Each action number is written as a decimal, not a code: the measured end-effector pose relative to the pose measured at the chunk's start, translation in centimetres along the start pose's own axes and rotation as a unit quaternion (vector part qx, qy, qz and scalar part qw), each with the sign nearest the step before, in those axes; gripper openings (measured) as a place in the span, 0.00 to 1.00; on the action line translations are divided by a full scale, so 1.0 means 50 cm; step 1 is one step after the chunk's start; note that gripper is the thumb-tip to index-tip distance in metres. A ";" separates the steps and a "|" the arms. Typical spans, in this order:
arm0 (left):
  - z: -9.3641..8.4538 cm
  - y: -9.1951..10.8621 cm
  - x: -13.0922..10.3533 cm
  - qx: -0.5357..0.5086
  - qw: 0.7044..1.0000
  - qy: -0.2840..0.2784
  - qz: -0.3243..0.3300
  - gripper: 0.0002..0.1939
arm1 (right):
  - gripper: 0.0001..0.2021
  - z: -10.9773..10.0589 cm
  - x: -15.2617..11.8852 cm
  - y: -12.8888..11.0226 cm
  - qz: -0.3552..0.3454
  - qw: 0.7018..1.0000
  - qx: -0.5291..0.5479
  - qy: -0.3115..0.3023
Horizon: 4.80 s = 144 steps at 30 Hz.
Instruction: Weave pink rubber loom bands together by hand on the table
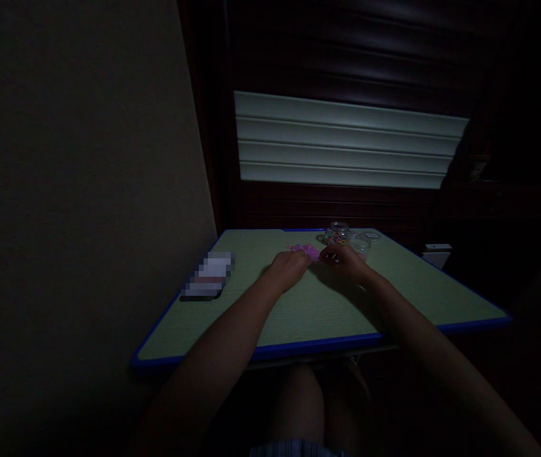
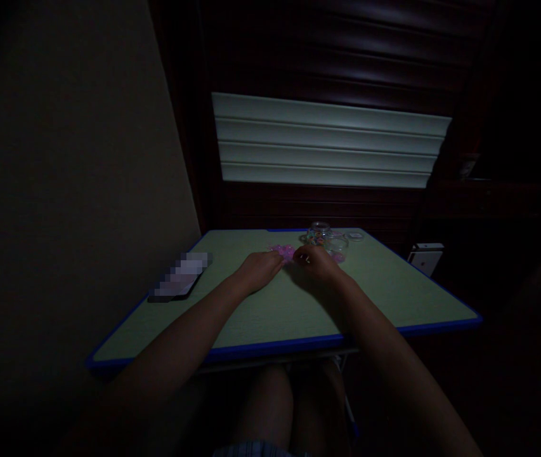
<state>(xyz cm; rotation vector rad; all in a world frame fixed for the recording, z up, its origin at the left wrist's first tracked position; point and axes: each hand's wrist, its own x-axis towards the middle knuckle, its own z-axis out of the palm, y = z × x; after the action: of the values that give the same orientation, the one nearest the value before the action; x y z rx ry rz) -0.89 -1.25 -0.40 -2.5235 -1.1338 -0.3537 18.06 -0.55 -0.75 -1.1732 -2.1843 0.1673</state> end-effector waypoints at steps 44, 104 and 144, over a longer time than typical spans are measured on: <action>-0.003 0.003 0.000 -0.010 1.000 0.014 0.005 0.15 | 0.10 0.005 0.001 0.007 -0.026 1.000 0.008 0.004; -0.005 0.007 -0.001 0.007 0.999 0.025 0.038 0.12 | 0.08 0.008 0.000 0.006 -0.005 0.998 -0.052 -0.026; 0.001 0.006 0.002 -0.061 0.996 0.062 0.007 0.13 | 0.07 0.000 -0.001 0.000 -0.010 0.999 -0.037 -0.003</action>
<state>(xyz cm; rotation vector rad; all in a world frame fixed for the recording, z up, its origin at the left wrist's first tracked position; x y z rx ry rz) -0.58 -1.36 -0.46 -2.5715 -1.0773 -0.5854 18.07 -0.57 -0.79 -1.1926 -2.2227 0.0827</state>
